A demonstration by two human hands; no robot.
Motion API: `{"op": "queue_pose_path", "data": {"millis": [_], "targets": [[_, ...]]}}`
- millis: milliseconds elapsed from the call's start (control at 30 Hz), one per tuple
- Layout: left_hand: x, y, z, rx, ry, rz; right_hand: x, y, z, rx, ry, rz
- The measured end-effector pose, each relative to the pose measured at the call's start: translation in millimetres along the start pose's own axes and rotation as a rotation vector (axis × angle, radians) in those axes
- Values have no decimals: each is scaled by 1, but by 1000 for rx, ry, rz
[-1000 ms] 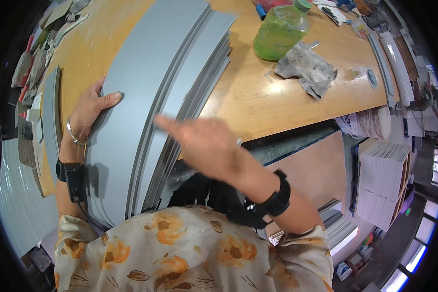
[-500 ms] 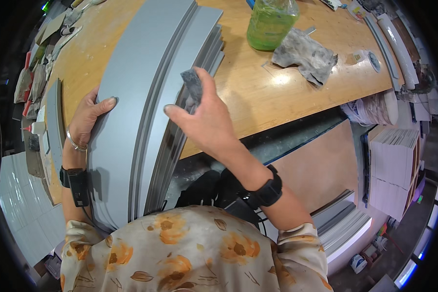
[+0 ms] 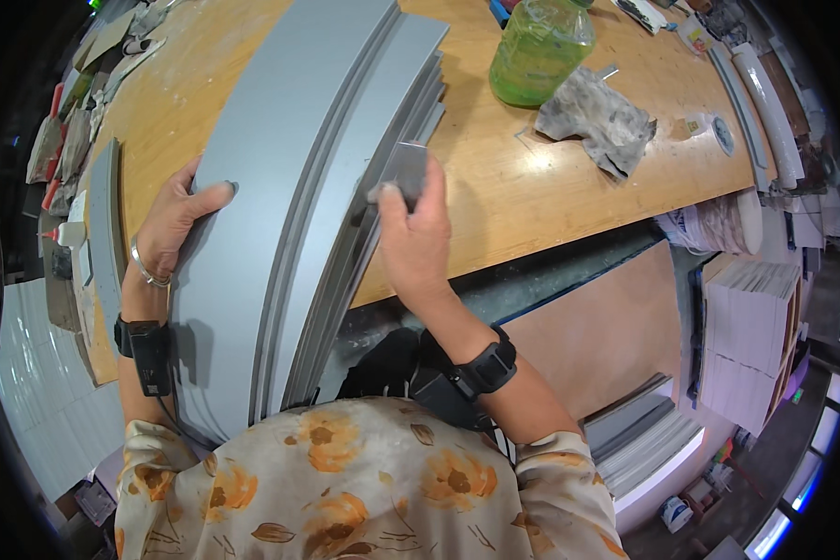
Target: Deburring edges with a scraper and cleaning curved furniture panels with a cloth and solvent.
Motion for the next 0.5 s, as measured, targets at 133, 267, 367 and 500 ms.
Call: {"op": "queue_pose_path", "data": {"millis": [133, 267, 367, 500], "targets": [[0, 0, 3, 44, 45, -15, -19, 2, 2, 44, -5, 16], [-3, -1, 0, -28, -3, -22, -4, -8, -5, -34, -93, 33], [-7, -7, 1, -24, 50, -86, 5, -16, -17, -49, -168, 155], [-12, -5, 3, -9, 4, -62, 12, -23, -32, -168, -198, 353]]}}
Point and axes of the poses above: each hand's wrist, its own z-axis away from the middle knuckle, its own x-axis out of the palm, y = z × x, the point moved 2 cm from there along -z, towards the middle knuckle, and after that the axes turned 4 degrees about -x, right-handed, at the moved point
